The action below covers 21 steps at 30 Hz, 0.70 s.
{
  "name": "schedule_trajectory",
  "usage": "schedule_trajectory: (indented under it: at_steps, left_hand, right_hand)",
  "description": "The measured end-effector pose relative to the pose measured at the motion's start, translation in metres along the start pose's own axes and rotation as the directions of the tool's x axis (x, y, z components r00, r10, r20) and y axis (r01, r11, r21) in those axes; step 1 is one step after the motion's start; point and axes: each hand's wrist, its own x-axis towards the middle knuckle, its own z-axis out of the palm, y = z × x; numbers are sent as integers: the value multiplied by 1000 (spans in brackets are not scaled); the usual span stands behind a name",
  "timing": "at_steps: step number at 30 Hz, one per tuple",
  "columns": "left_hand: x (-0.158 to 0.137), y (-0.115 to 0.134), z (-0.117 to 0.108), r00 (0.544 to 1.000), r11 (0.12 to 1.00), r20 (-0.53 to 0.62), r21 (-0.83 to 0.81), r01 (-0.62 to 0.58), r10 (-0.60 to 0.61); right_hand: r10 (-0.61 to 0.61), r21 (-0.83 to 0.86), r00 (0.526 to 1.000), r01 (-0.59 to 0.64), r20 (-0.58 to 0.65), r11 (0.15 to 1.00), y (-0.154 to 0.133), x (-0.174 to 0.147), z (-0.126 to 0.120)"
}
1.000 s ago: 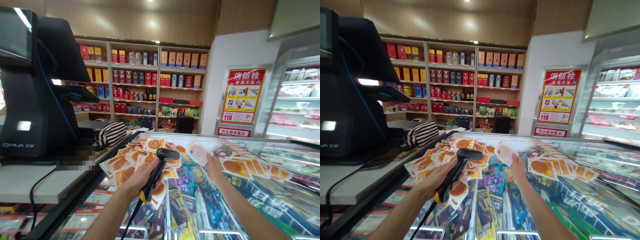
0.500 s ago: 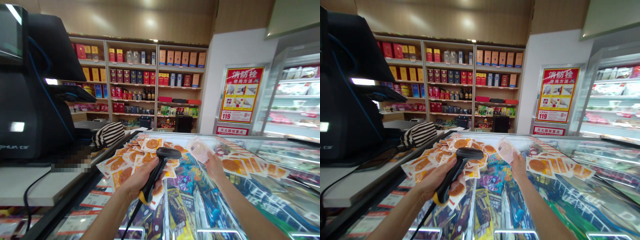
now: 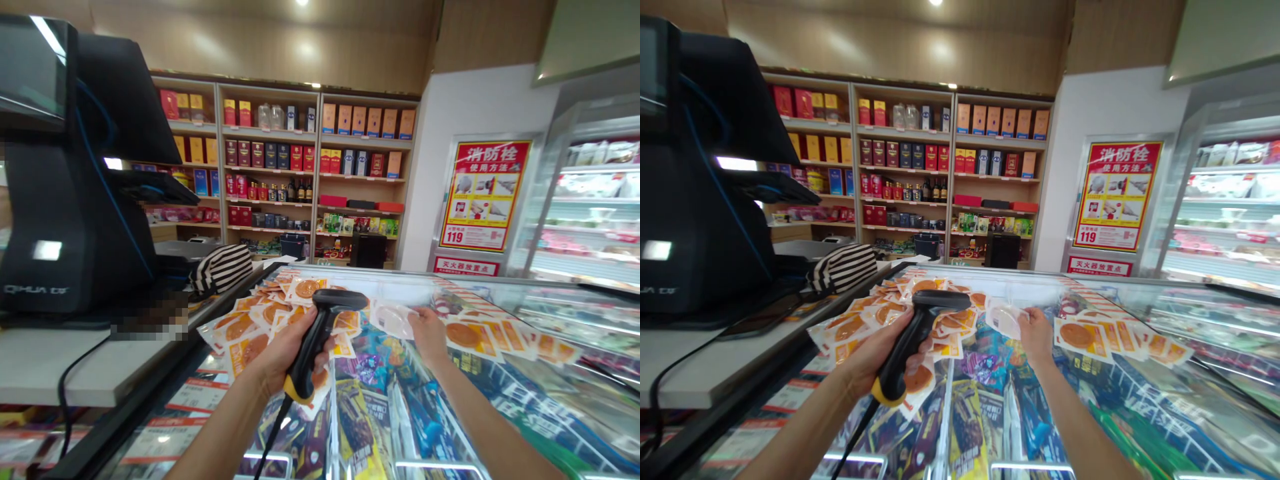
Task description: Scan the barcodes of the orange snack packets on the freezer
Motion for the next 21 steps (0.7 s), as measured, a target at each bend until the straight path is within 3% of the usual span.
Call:
schedule_trajectory:
  at_steps: [2, 3, 4, 6, 8, 9, 11, 13, 14, 15, 18, 21]
  left_hand:
    - [0, 0, -2, 1000, 1000, -29, 8, 0, 0]
    - [0, -1, -3, 999, 1000, -42, 9, 0, 1]
    - [1, -1, -4, 999, 1000, -50, 11, 0, 0]
    - [2, -3, -7, 998, 1000, -59, 15, 2, -1]
    - [3, -4, -9, 998, 1000, -56, 19, 1, 0]
    - [4, -4, -9, 999, 1000, -52, 21, 0, 1]
    - [5, -6, -11, 999, 1000, -45, 25, -4, 5]
    - [5, -7, -12, 999, 1000, -39, 23, -2, 3]
    - [5, -7, -12, 999, 1000, -37, 17, 4, -3]
    - [5, -8, -12, 999, 1000, -36, 10, 15, -15]
    - [5, -9, -12, 998, 999, -43, 1, 50, -50]
    - [5, -9, -11, 996, 998, -74, 8, 58, -57]
  right_hand:
    - [-115, -245, 990, 131, 77, 961, 0, 4, -8]
    - [-149, -325, 973, 200, 174, 924, 0, 5, -11]
    - [-155, -388, 942, 268, 299, 882, -1, 4, -14]
    - [-92, -468, 835, 392, 542, 792, -2, 0, -18]
    - [-26, -509, 737, 491, 675, 707, -5, -7, -16]
    - [-21, -532, 725, 525, 689, 665, -7, -11, -14]
    - [-44, -627, 779, 535, 625, 566, -9, -17, -6]
    - [-39, -755, 865, 457, 500, 470, -11, -18, 3]
    - [-16, -792, 886, 421, 463, 443, -11, -17, 6]
    - [15, -803, 887, 410, 462, 432, -11, -15, 8]
    - [79, -768, 832, 465, 550, 441, -11, -6, 8]
    - [32, -807, 878, 424, 478, 411, -11, 5, -2]
